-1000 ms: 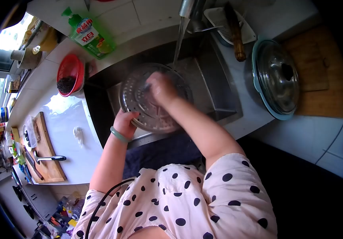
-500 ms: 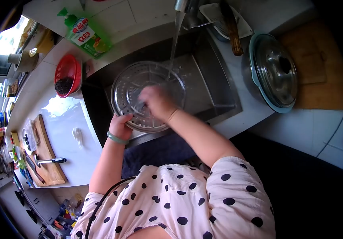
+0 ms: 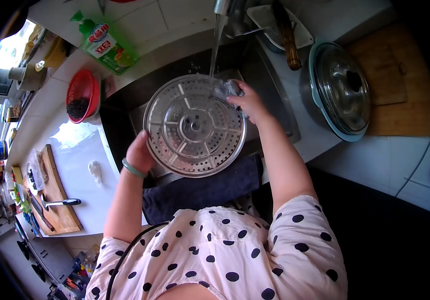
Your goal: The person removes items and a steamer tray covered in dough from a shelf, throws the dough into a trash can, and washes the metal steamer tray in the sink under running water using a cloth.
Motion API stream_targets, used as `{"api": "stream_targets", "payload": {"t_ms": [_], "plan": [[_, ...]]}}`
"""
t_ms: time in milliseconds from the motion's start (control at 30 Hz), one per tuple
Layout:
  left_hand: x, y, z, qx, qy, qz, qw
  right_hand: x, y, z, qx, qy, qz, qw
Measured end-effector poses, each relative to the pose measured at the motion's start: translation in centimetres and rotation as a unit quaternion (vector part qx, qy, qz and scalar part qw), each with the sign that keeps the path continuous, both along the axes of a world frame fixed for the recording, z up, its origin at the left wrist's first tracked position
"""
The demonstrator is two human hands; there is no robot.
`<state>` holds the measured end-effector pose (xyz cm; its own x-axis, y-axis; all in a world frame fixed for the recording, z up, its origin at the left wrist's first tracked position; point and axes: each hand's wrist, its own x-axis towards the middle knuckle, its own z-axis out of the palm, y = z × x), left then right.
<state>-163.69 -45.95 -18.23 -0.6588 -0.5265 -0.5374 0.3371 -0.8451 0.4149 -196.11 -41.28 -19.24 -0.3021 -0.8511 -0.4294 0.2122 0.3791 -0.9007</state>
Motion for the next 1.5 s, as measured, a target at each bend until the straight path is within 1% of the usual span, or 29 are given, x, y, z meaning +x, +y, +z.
{"api": "stream_targets", "payload": {"t_ms": [67,100,167,233,267,300,333,400,433,500,567,600,633,700,767,833,900,933,967,1067,1100,1133,1167,1200,1300,1367,1400,1467,1500], "plan": [[-0.6,-1.7,1.0,-0.002,-0.025,-0.047,0.999,0.1,-0.9,0.4,-0.027,0.058,0.051,0.997],[-0.7,-2.1,1.2,-0.002,-0.059,-0.097,0.994,0.6,-1.6,0.4,-0.029,0.133,0.045,0.990],[-1.9,-1.8,1.6,-0.024,-0.069,-0.081,0.994,1.7,-3.1,0.3,-0.034,0.278,0.033,0.959],[-3.8,-1.0,2.4,-0.040,-0.076,-0.043,0.995,2.7,-4.9,-2.9,-0.177,0.424,0.007,0.888],[-4.7,-0.6,2.4,-0.045,-0.061,-0.027,0.997,4.4,-5.5,-1.0,-0.119,0.299,-0.002,0.947],[-5.2,-0.4,2.3,-0.050,-0.047,-0.011,0.998,6.3,-5.5,-3.8,-0.162,0.492,0.045,0.854],[-5.2,-0.3,1.5,-0.055,-0.054,0.000,0.997,8.5,-5.3,-2.7,-0.174,0.379,0.102,0.903],[-5.3,-0.3,-0.8,-0.065,-0.068,0.021,0.995,13.1,-4.0,-3.3,-0.245,0.393,0.194,0.865],[-5.2,-0.3,-0.8,-0.061,-0.071,0.026,0.995,14.6,-3.2,-1.4,-0.256,0.403,0.222,0.850],[-4.4,0.6,-0.4,-0.050,-0.079,0.038,0.995,13.7,-3.5,-2.3,-0.317,0.455,0.204,0.806],[-4.1,1.4,1.3,-0.050,-0.079,0.053,0.994,10.1,-5.3,-2.6,-0.100,0.418,0.187,0.883],[-3.8,1.7,1.6,-0.060,-0.079,0.071,0.993,8.3,-5.4,-3.8,-0.039,0.168,0.069,0.983],[-3.5,1.8,1.8,-0.068,-0.079,0.088,0.991,7.3,-4.6,-3.7,-0.040,0.242,0.029,0.969],[-3.1,1.7,1.1,-0.084,-0.074,0.120,0.986,7.9,-1.8,-5.2,-0.080,0.307,0.121,0.941],[-3.2,1.5,0.7,-0.082,-0.065,0.158,0.982,11.8,1.7,-4.5,-0.264,0.392,0.139,0.870],[-2.9,1.9,0.0,-0.064,-0.056,0.153,0.985,14.3,3.5,-0.4,-0.292,0.373,0.217,0.853],[-2.4,2.8,0.2,-0.059,-0.060,0.145,0.986,12.8,2.2,-3.0,-0.327,0.436,0.180,0.819],[-2.6,3.1,1.1,-0.067,-0.063,0.140,0.986,11.1,0.9,-3.7,-0.206,0.338,0.122,0.910],[-3.0,3.4,1.7,-0.078,-0.064,0.138,0.985,9.2,-0.3,-4.4,-0.082,0.229,0.060,0.968],[-3.7,4.1,2.2,-0.045,-0.052,0.102,0.992,7.7,-2.1,-6.0,-0.123,0.436,0.003,0.891],[-4.1,4.2,2.2,-0.037,-0.044,0.093,0.994,9.0,-2.7,-5.6,-0.137,0.407,0.025,0.903],[-4.5,4.2,1.9,-0.030,-0.047,0.075,0.996,10.2,-2.7,-2.7,-0.136,0.324,0.119,0.929],[-4.6,4.0,1.0,-0.048,-0.043,0.078,0.995,12.3,-2.4,-3.5,-0.223,0.386,0.125,0.886],[-4.2,3.8,-0.2,-0.064,-0.040,0.083,0.994,13.9,-1.4,-1.5,-0.283,0.381,0.150,0.867],[-3.3,3.0,0.6,-0.091,-0.026,0.123,0.988,14.3,2.3,1.1,-0.347,0.351,0.208,0.844],[-3.3,3.0,2.3,-0.070,-0.027,0.131,0.989,10.8,3.5,-0.4,-0.299,0.425,0.226,0.824],[-2.9,3.2,2.5,-0.067,-0.024,0.114,0.991,9.0,3.4,-2.6,-0.295,0.418,0.153,0.845],[-3.0,4.3,2.0,-0.052,-0.040,0.069,0.995,7.3,1.4,-2.1,-0.108,0.355,0.102,0.923],[-3.4,4.7,1.9,-0.048,-0.047,0.046,0.997,6.6,0.2,-4.4,-0.155,0.408,0.055,0.898]]}}
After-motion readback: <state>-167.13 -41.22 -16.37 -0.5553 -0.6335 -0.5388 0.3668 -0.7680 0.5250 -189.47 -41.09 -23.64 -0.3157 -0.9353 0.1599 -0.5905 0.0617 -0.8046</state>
